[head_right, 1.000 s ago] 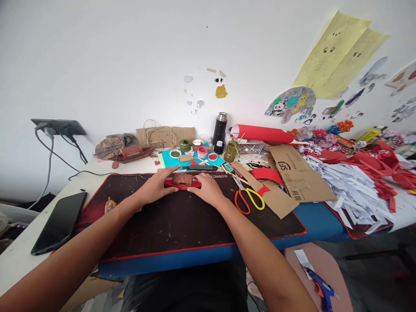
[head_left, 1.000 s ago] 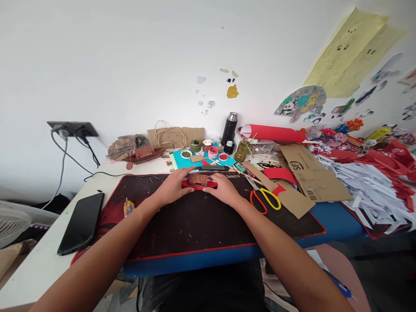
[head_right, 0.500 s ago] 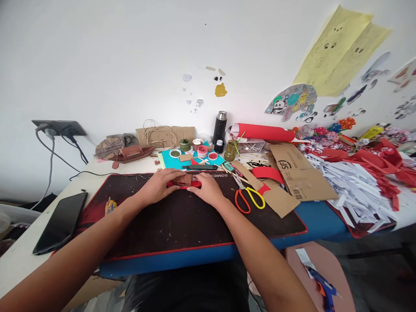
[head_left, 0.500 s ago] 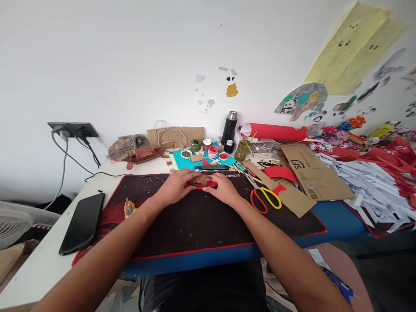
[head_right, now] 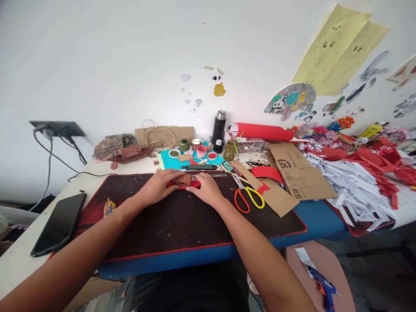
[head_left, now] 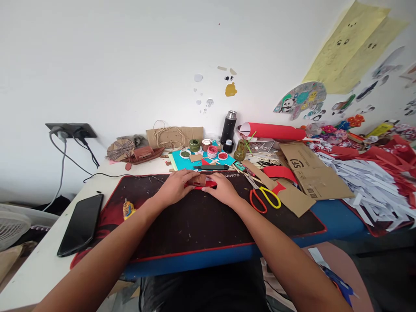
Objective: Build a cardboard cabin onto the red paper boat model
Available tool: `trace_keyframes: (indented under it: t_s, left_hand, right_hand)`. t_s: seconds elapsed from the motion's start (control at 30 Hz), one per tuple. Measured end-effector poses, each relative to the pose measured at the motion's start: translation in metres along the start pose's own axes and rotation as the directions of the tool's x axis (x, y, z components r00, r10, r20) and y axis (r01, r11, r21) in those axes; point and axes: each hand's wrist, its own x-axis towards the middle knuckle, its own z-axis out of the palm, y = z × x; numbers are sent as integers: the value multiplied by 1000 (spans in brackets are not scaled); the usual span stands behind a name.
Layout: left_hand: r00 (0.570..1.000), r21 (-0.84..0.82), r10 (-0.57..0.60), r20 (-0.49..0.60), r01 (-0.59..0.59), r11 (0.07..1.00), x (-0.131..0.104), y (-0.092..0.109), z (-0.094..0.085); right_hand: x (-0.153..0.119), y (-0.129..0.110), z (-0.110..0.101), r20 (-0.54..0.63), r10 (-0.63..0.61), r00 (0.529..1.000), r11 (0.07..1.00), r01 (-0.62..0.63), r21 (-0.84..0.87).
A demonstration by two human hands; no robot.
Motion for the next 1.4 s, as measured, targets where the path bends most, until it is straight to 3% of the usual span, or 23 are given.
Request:
trace_keyframes:
  t_s: [0.17, 0.37, 0.63, 0.73, 0.8, 0.87, 1.0, 1.17, 1.4]
  left_hand:
    - [1000, -1, -7, -9, 7, 1000, 1, -1, 1]
    - [1000, -16, -9, 3, 9, 1000, -2, -1, 0]
    - [1000, -39, -11, -10, 11, 999, -3, 0, 0]
    - [996, -58, -43, -84, 39, 998, -8, -5, -16]
    - [976, -71, -123, -177, 112, 991, -18, -10, -35]
    - [962, -39, -184, -201, 180, 983, -32, -14, -56]
    - [983, 86, -183, 8, 182, 980, -66, -10, -81]
    - [939, 244, -263, 222, 208, 947, -94, 6, -66]
    - [927, 444, -309, 212, 190, 876, -91, 20, -39]
  right_hand:
    - [-2, 1, -1, -22, 2, 1000, 998, -1, 65]
    - [-10, 8, 0, -104, 98, 990, 981, -78, 177]
    - [-18, 9, -4, -95, 87, 992, 987, -73, 141]
    - [-18, 9, -5, -81, 65, 995, 992, -56, 111]
    - [-18, 10, -4, -78, 69, 995, 993, -61, 99]
    - [-18, 11, -4, -79, 79, 994, 993, -71, 90]
    - [-18, 11, -3, -84, 86, 993, 994, -80, 73]
    - [-18, 13, -3, -84, 70, 994, 996, -65, 56]
    - [-20, 18, -2, -87, 45, 995, 998, -40, 54]
